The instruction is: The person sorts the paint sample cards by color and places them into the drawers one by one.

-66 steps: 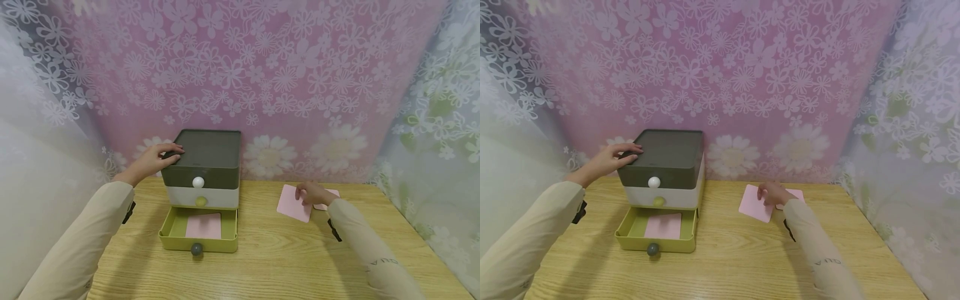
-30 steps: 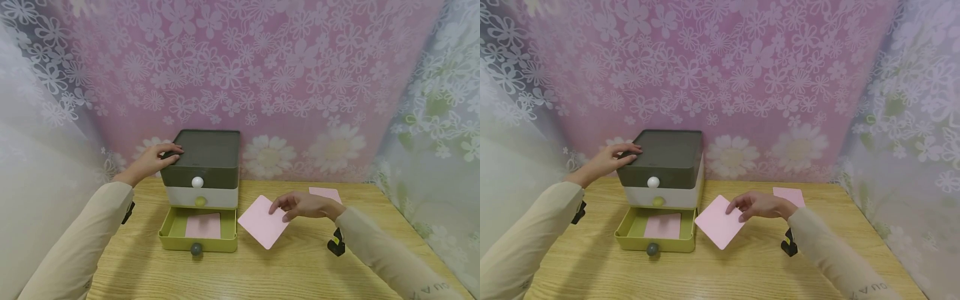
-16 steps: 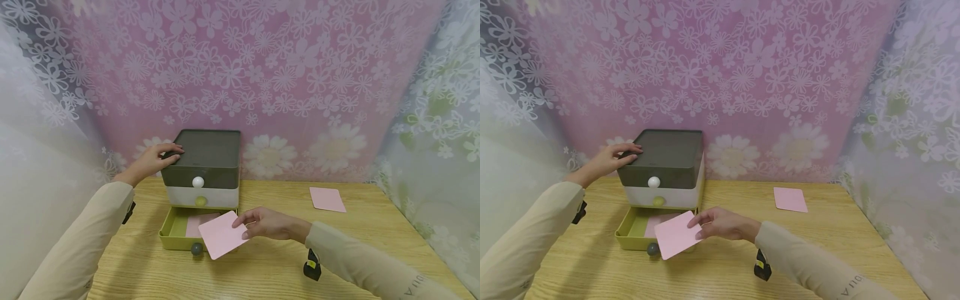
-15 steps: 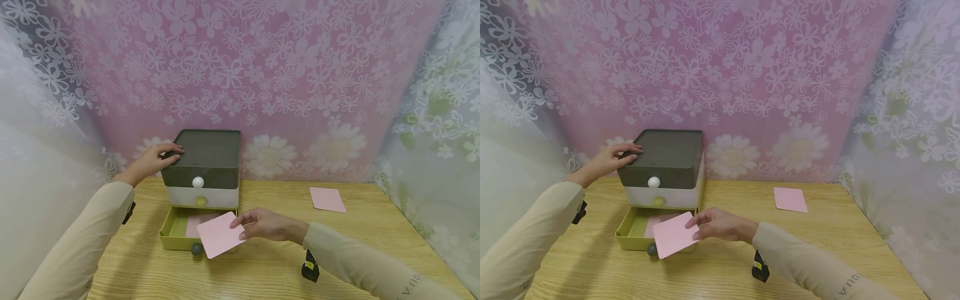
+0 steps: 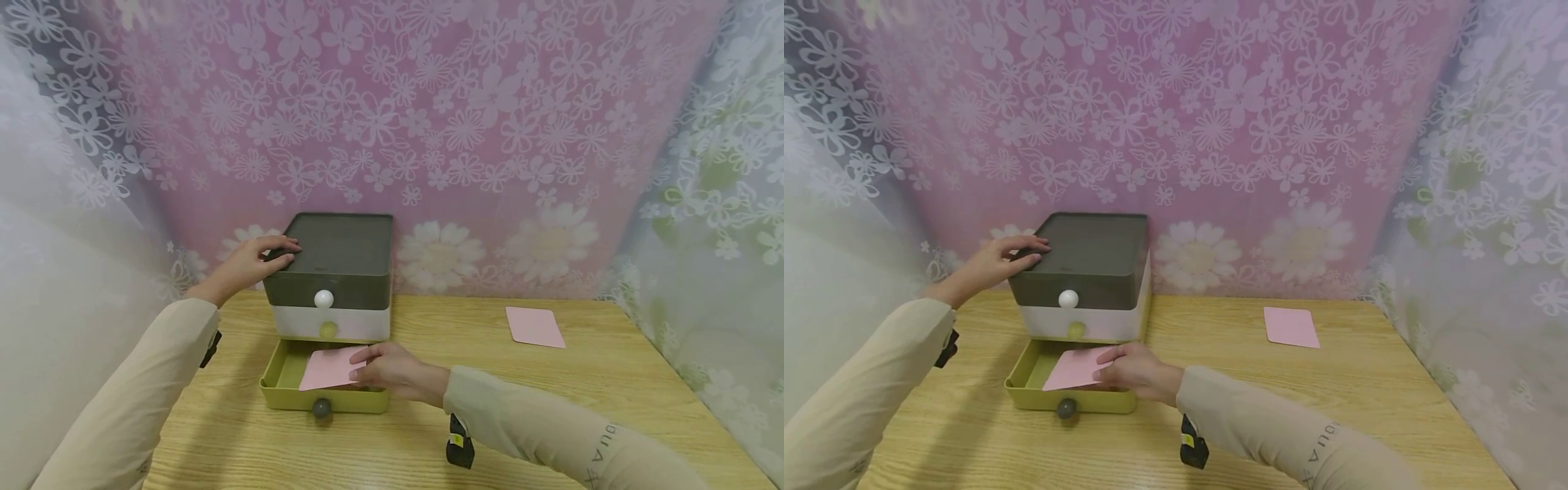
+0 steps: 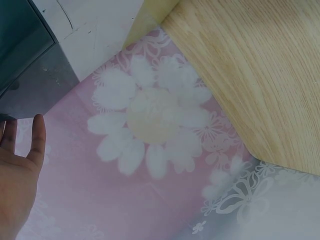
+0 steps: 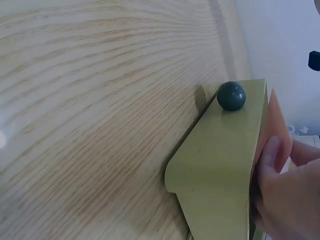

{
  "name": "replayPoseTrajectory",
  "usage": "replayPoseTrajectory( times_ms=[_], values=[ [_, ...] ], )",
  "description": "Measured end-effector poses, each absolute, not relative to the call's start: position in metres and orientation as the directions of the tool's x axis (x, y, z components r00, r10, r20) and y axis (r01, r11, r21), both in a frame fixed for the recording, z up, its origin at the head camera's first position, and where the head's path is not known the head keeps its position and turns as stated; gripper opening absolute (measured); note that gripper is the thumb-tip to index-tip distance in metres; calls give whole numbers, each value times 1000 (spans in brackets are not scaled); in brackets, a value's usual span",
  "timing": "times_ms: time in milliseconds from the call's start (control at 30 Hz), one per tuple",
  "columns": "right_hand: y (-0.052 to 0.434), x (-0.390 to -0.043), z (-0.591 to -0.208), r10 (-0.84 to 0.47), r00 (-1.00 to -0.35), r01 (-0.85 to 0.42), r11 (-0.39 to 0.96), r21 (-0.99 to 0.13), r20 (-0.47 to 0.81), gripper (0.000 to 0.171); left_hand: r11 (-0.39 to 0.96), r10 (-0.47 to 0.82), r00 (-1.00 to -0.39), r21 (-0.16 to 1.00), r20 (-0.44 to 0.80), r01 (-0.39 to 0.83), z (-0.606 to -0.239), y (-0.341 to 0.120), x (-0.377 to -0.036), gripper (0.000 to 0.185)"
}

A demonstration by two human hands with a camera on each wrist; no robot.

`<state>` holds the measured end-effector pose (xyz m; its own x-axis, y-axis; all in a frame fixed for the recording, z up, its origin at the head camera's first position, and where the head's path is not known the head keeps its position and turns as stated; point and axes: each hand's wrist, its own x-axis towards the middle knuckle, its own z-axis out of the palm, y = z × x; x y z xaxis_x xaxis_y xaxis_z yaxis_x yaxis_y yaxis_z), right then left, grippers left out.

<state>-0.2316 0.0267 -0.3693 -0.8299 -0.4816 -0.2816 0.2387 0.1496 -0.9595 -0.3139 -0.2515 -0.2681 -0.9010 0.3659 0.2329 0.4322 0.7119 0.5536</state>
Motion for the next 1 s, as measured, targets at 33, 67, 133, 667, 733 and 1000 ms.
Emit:
replayPoseTrajectory(
  times_ms=[33,67,133,667,733,1000],
  values=[
    [24,-232,-371,-462,-841,232,160,-960,-280,31,712,367,-900,552,233,434,-268,-251,-314,36],
    [22,-233,-372,-448,-850,220,175,-960,-277,31,712,369,-899,549,235,437,-268,-251,-314,36],
    [19,-235,-375,-426,-864,196,206,-959,-268,31,713,371,-898,546,238,439,-269,-251,-314,36],
    [2,-242,-387,-405,-875,152,286,-946,-263,32,726,368,-896,525,249,444,-269,-250,-314,36],
    [2,-241,-386,-409,-870,155,304,-940,-275,32,727,368,-895,523,250,445,-269,-250,-314,36],
    [7,-239,-374,-463,-823,157,373,-914,-330,37,731,365,-900,526,237,435,-268,-250,-314,37]
  ],
)
